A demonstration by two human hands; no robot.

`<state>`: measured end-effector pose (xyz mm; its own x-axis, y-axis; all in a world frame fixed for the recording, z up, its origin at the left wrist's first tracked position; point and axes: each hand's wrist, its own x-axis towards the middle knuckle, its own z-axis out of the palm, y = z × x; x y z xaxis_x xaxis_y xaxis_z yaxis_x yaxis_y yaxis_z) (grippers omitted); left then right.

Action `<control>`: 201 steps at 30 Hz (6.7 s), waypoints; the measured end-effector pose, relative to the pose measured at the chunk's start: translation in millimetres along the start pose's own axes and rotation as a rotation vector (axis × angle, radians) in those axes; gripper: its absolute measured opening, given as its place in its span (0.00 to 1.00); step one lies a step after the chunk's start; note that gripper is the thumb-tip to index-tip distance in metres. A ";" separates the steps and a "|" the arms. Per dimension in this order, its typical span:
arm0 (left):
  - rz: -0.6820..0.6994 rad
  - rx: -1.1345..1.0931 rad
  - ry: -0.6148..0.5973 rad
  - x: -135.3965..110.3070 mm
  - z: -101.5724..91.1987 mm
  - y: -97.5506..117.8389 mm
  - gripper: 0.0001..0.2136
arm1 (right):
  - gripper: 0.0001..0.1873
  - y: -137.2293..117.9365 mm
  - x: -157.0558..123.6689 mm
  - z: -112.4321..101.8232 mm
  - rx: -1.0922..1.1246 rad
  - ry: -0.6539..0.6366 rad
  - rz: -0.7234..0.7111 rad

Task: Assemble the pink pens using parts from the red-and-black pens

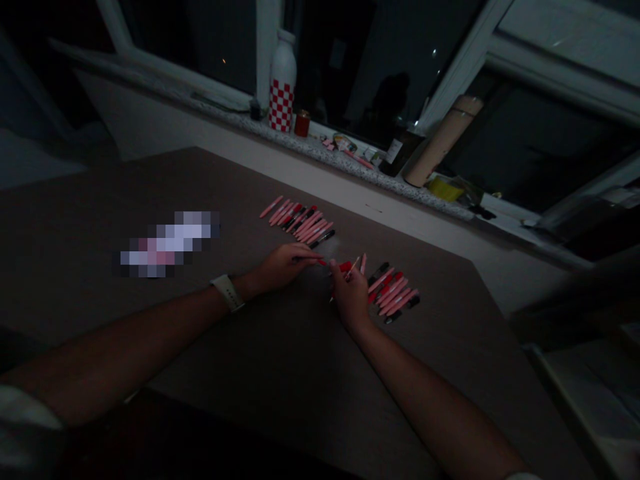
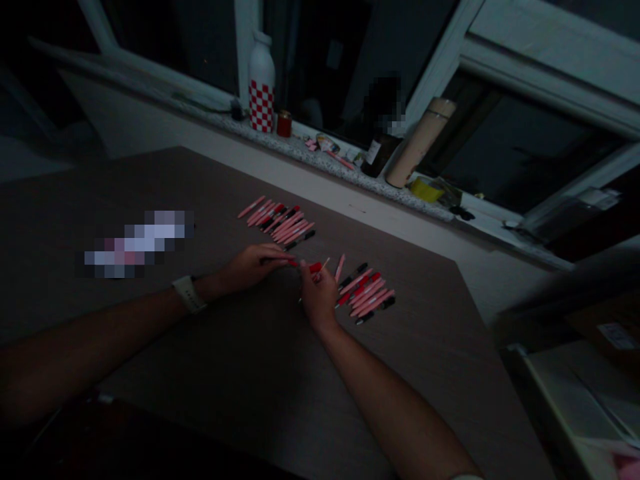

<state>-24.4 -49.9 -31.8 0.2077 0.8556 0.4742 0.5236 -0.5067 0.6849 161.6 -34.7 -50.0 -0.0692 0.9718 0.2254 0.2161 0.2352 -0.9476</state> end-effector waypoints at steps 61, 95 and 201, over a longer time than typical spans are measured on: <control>-0.057 0.514 -0.034 -3.2 -2.8 -16.0 0.09 | 0.21 1.8 -0.8 2.7 0.122 0.046 0.021; 0.204 0.275 -0.114 -2.4 -4.7 4.6 0.11 | 0.19 -1.1 -3.9 2.1 -0.147 -0.085 -0.127; 0.167 0.242 0.178 -0.9 -12.8 7.1 0.10 | 0.17 -2.5 -11.6 3.0 -0.231 -0.229 -0.332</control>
<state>-31.5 -55.6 -20.3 0.1707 0.7197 0.6729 0.6797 -0.5804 0.4484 158.9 -46.6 -50.9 -0.3788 0.8208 0.4275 0.3552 0.5555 -0.7518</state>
